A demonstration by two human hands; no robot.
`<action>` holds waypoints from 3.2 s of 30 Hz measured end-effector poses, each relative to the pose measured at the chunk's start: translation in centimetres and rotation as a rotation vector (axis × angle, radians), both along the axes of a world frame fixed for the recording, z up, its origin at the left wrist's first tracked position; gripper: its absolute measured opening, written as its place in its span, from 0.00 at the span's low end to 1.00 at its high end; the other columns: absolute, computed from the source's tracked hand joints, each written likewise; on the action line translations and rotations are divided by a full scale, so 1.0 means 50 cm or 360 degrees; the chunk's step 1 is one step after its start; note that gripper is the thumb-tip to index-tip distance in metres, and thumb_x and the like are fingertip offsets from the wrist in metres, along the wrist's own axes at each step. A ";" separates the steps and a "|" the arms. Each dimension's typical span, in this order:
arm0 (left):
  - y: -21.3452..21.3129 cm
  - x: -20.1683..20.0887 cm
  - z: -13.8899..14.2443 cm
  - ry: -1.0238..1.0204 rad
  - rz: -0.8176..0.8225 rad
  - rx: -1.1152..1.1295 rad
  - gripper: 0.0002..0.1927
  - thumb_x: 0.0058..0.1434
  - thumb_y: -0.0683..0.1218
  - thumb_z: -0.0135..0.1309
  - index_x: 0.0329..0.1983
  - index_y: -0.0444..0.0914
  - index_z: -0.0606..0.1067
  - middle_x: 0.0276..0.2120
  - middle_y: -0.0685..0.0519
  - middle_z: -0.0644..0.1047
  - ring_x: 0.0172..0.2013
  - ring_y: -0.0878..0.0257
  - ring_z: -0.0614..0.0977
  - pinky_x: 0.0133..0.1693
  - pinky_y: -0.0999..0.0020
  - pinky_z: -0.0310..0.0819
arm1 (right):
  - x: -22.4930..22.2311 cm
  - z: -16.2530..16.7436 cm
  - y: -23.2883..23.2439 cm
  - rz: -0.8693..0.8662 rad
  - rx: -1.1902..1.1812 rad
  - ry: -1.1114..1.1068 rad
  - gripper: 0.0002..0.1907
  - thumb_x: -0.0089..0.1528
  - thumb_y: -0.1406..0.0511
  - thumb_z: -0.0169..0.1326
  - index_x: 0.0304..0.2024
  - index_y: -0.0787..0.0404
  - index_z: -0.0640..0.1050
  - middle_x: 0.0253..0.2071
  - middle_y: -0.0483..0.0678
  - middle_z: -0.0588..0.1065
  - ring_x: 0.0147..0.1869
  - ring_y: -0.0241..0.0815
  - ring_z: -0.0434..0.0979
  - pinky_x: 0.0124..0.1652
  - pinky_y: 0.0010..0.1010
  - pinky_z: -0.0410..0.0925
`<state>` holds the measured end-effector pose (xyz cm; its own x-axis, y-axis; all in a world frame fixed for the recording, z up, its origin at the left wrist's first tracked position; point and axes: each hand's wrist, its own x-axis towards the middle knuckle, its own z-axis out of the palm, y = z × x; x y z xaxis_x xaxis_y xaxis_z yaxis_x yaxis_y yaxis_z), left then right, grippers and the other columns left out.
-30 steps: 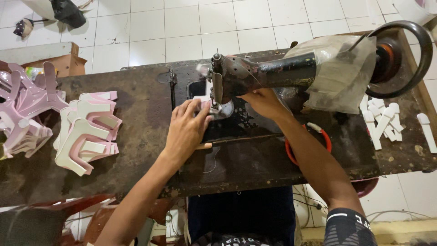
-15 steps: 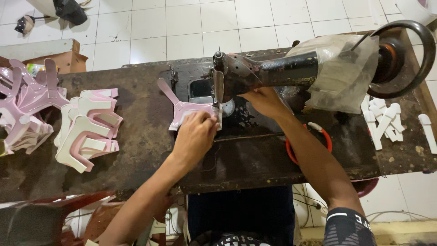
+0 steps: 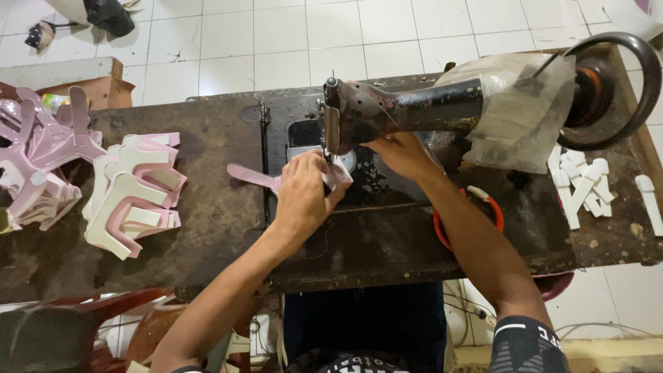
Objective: The person sews pink and white foam shoe upper components together on a treadle sewing machine, guiding the edges under the needle by hand. They trim threads with red-handled scissors and place the finished stitched uppers onto a growing pile on the workbench.
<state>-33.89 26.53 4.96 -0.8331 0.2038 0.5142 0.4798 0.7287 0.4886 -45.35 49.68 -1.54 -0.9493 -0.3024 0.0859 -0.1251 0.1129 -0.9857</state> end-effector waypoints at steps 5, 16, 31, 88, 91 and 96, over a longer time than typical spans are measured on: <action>-0.046 -0.038 0.022 -0.0323 -0.0159 -0.0077 0.26 0.49 0.46 0.72 0.43 0.35 0.69 0.50 0.41 0.75 0.57 0.42 0.72 0.56 0.46 0.63 | 0.008 0.024 0.003 -0.0111 0.0429 -0.0187 0.09 0.65 0.63 0.61 0.42 0.61 0.86 0.28 0.43 0.74 0.33 0.34 0.67 0.33 0.30 0.61; -0.082 -0.087 0.039 -0.0420 -0.0437 -0.0021 0.17 0.52 0.38 0.66 0.38 0.37 0.68 0.46 0.46 0.76 0.55 0.43 0.74 0.56 0.50 0.66 | 0.189 0.271 0.034 -0.0108 0.0902 0.1087 0.11 0.67 0.65 0.59 0.50 0.62 0.81 0.40 0.51 0.82 0.42 0.38 0.85 0.39 0.28 0.76; -0.092 -0.094 0.029 -0.0245 -0.0574 0.0069 0.33 0.58 0.37 0.61 0.66 0.30 0.66 0.42 0.44 0.75 0.57 0.42 0.74 0.59 0.52 0.66 | 0.152 0.357 0.398 -0.1411 0.1666 0.1206 0.08 0.76 0.65 0.52 0.54 0.61 0.78 0.43 0.53 0.82 0.46 0.49 0.84 0.42 0.40 0.74; -0.036 0.293 0.135 0.0542 0.0456 0.0691 0.30 0.61 0.49 0.62 0.60 0.28 0.67 0.52 0.39 0.73 0.56 0.53 0.73 0.56 0.56 0.67 | 0.410 0.215 -0.178 -0.0242 -0.0396 -0.0046 0.17 0.66 0.67 0.57 0.56 0.68 0.78 0.36 0.50 0.81 0.33 0.34 0.78 0.32 0.25 0.72; -0.048 0.287 0.182 0.0388 0.0273 0.0483 0.25 0.59 0.53 0.62 0.52 0.32 0.75 0.42 0.42 0.79 0.45 0.52 0.80 0.48 0.60 0.73 | 0.426 0.218 -0.179 -0.0210 -0.0319 -0.0134 0.15 0.62 0.70 0.59 0.51 0.69 0.78 0.36 0.48 0.82 0.29 0.34 0.77 0.26 0.26 0.69; -0.078 0.255 0.208 -0.0427 0.0016 0.0868 0.14 0.61 0.52 0.61 0.40 0.36 0.84 0.25 0.47 0.83 0.21 0.61 0.82 0.27 0.67 0.74 | 0.438 0.207 -0.177 -0.0120 -0.0468 -0.0075 0.13 0.62 0.71 0.58 0.50 0.69 0.79 0.39 0.48 0.82 0.34 0.33 0.79 0.30 0.24 0.70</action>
